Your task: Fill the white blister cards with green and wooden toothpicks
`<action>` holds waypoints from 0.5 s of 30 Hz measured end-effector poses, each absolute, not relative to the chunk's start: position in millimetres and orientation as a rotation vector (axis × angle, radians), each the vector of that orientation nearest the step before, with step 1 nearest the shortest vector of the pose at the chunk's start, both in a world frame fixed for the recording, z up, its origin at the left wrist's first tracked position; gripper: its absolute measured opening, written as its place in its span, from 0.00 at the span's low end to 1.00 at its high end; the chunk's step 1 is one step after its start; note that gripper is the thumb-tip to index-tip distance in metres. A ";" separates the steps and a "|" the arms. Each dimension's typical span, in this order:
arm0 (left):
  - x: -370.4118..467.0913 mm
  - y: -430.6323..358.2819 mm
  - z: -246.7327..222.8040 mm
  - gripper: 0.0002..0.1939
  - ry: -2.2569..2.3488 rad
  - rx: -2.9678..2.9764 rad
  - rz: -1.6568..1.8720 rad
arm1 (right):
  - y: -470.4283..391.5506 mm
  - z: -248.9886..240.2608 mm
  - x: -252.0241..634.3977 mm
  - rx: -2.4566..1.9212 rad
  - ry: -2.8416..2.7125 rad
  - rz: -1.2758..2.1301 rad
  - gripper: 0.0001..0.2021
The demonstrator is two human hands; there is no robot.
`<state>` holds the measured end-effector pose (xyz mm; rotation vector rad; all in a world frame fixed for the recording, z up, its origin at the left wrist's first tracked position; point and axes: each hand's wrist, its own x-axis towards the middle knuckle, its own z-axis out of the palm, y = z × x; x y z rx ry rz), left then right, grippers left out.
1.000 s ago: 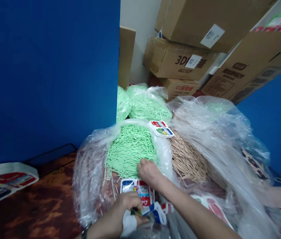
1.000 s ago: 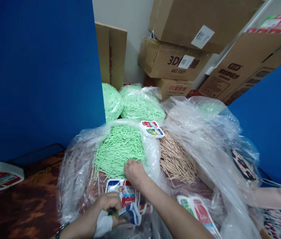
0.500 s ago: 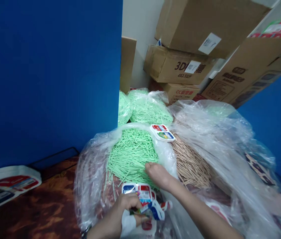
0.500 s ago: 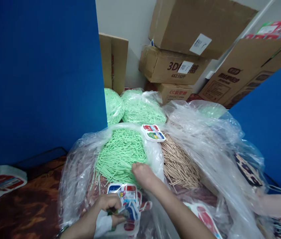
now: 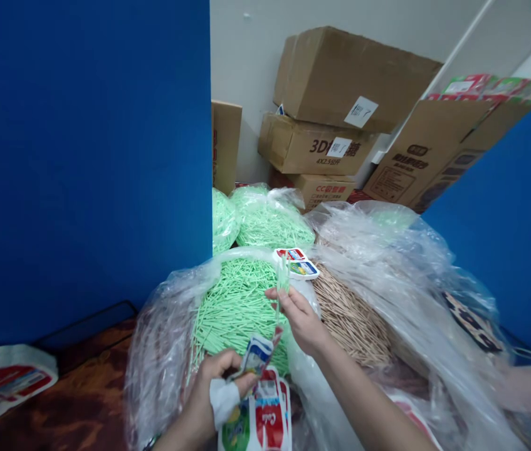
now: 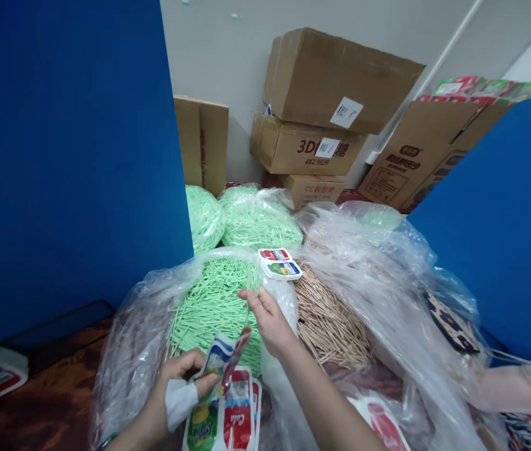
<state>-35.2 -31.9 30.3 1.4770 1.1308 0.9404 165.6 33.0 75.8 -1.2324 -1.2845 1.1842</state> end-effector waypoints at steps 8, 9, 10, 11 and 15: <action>-22.3 -17.2 44.5 0.16 1.230 1.675 1.101 | 16.6 122.8 132.3 -1.148 -1.226 0.925 0.16; -20.9 -17.1 46.2 0.15 1.224 1.711 1.114 | 14.4 123.0 128.7 -1.161 -1.229 0.913 0.16; -19.7 -17.2 46.9 0.15 1.220 1.741 1.130 | 12.6 122.3 125.7 -1.169 -1.231 0.905 0.15; -18.6 -17.3 46.9 0.15 1.223 1.762 1.148 | 11.0 121.0 123.1 -1.173 -1.232 0.893 0.15; -15.9 -17.3 44.5 0.13 1.249 1.795 1.208 | 7.9 116.3 117.2 -1.188 -1.239 0.815 0.15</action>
